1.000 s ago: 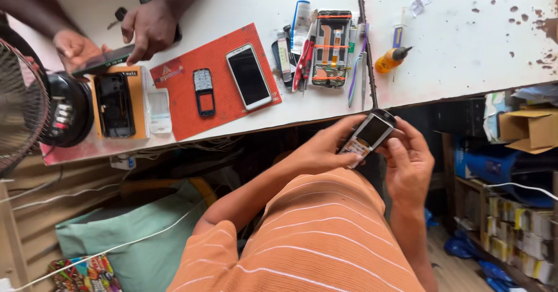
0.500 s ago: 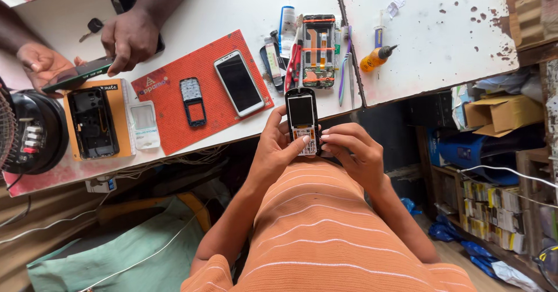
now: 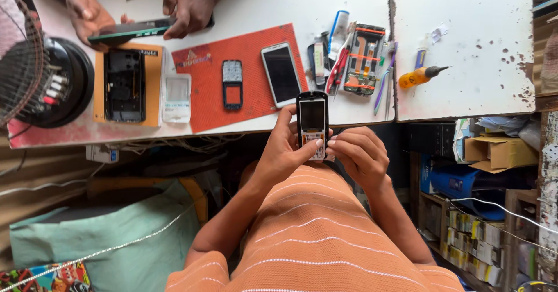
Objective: The person sits on the floor and organizes small parts into a plastic container before moving to a workbench. They then clean a keypad with a toothbrush and screwdriver, and install it into a feature phone chassis.
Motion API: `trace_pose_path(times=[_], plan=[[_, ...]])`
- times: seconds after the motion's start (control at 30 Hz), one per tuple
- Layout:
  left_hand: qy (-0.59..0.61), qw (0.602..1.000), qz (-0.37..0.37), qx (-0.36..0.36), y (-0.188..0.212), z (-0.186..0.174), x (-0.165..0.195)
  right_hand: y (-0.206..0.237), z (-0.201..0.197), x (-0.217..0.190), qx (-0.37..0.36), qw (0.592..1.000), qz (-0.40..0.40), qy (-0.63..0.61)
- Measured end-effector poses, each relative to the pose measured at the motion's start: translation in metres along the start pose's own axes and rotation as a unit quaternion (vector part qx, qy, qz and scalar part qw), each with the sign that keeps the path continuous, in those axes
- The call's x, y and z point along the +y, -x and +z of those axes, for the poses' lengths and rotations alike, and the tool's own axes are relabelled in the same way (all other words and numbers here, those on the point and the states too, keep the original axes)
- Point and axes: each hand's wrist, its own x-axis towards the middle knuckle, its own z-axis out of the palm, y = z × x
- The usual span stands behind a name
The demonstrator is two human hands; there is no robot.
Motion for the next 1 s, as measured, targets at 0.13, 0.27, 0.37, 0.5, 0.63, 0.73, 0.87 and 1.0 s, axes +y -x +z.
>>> trace_pose_path(times=[0.13, 0.27, 0.37, 0.5, 0.63, 0.73, 0.87, 1.0], plan=[[-0.042, 0.999, 0.007, 0.023, 0.005, -0.009, 0.006, 0.001, 0.016, -0.007, 0.013, 1.0, 0.009, 0.018], [-0.078, 0.996, 0.001, 0.042, 0.009, -0.015, 0.011, 0.003, 0.027, -0.014, 0.026, 0.999, 0.038, 0.027], [-0.039, 0.999, 0.001, 0.025, 0.01, -0.018, 0.011, 0.004, 0.03, -0.019, 0.032, 0.996, 0.065, 0.043], [-0.047, 0.999, -0.01, 0.02, 0.008, -0.019, 0.011, 0.006, 0.034, -0.023, 0.039, 0.994, 0.095, 0.038], [-0.065, 0.997, -0.04, 0.02, 0.007, -0.018, 0.014, 0.006, 0.031, -0.022, 0.03, 0.989, 0.146, 0.004], [-0.117, 0.991, -0.059, 0.028, 0.006, -0.017, 0.018, 0.004, 0.026, -0.02, 0.01, 0.984, 0.18, -0.006], [-0.132, 0.99, -0.033, 0.022, 0.005, -0.017, 0.018, 0.0, 0.025, -0.018, -0.005, 0.982, 0.189, 0.022], [-0.129, 0.99, -0.049, 0.037, 0.002, -0.017, 0.014, -0.001, 0.029, -0.016, -0.002, 0.986, 0.162, 0.05]])
